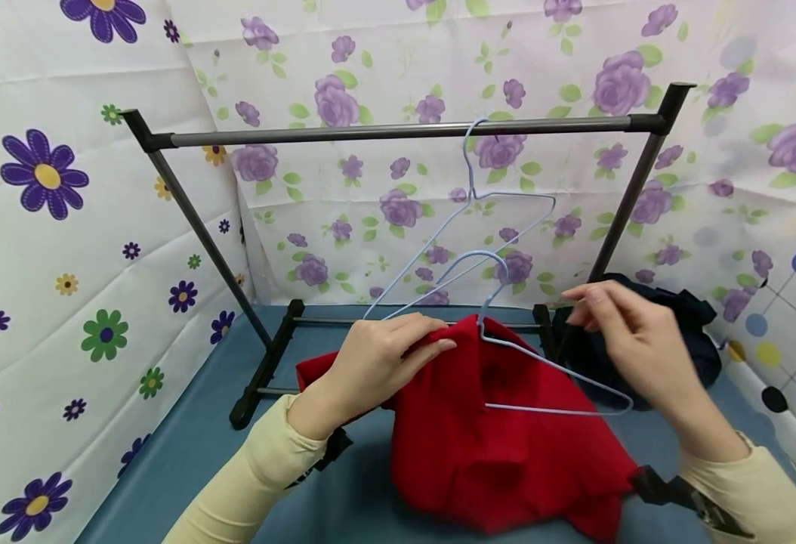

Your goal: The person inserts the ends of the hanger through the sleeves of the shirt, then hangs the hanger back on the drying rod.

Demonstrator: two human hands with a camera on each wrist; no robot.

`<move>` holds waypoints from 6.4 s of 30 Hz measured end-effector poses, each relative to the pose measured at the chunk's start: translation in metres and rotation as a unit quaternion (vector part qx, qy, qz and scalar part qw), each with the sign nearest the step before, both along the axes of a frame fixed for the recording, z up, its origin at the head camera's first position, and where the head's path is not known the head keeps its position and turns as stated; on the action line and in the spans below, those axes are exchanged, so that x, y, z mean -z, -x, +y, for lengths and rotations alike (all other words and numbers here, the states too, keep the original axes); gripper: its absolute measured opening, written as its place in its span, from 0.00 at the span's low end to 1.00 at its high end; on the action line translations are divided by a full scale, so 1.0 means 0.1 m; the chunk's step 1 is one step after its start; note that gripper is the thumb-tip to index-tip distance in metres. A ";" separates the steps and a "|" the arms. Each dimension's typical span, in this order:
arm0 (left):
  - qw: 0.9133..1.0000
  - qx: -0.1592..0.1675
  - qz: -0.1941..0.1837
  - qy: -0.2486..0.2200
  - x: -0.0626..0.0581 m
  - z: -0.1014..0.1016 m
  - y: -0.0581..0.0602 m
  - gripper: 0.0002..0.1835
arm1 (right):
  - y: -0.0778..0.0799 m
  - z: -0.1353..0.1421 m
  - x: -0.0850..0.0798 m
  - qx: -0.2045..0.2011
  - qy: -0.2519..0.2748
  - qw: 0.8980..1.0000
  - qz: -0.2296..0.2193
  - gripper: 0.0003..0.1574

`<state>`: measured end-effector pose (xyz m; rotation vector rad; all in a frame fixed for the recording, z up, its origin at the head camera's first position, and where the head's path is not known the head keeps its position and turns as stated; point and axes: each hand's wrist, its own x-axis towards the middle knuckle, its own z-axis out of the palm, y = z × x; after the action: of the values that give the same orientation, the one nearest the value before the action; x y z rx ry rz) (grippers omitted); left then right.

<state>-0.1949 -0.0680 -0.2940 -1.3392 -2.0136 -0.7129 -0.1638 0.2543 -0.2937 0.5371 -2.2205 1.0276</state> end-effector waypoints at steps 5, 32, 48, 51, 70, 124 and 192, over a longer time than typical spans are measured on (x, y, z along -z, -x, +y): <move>1.000 -0.004 0.000 -0.018 -0.03 -0.05 0.01 0.11 | 0.11 0.48 0.13 0.018 0.096 0.988 -0.119 0.18; 0.994 -0.014 -0.043 -0.095 -0.01 -0.12 0.12 0.11 | 0.22 0.02 1.04 -0.138 0.115 0.920 -0.349 0.37; 0.990 -0.071 -0.076 -0.095 0.10 -0.33 0.23 0.15 | 0.14 0.36 0.79 -0.204 0.214 0.909 -0.293 0.19; 0.990 -0.079 -0.077 -0.089 0.09 -0.36 0.23 0.20 | 0.13 0.41 0.67 -0.179 0.194 0.921 -0.288 0.18; 0.992 -0.094 -0.067 -0.055 0.11 -0.40 0.25 0.17 | 0.05 0.49 0.48 -0.071 0.094 0.975 -0.188 0.15; 0.989 -0.015 0.126 -0.071 0.12 -0.27 0.01 0.20 | -0.06 0.71 0.25 -0.139 0.140 0.961 -0.195 0.18; 0.997 -0.014 0.054 -0.059 0.16 -0.33 0.15 0.18 | -0.29 0.39 0.19 -0.046 -0.022 0.997 -0.061 0.58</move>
<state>-0.2100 -0.1012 -0.3101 -1.2525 -1.8707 -0.7203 -0.1353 0.2930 -0.3123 0.6169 -2.3484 1.0867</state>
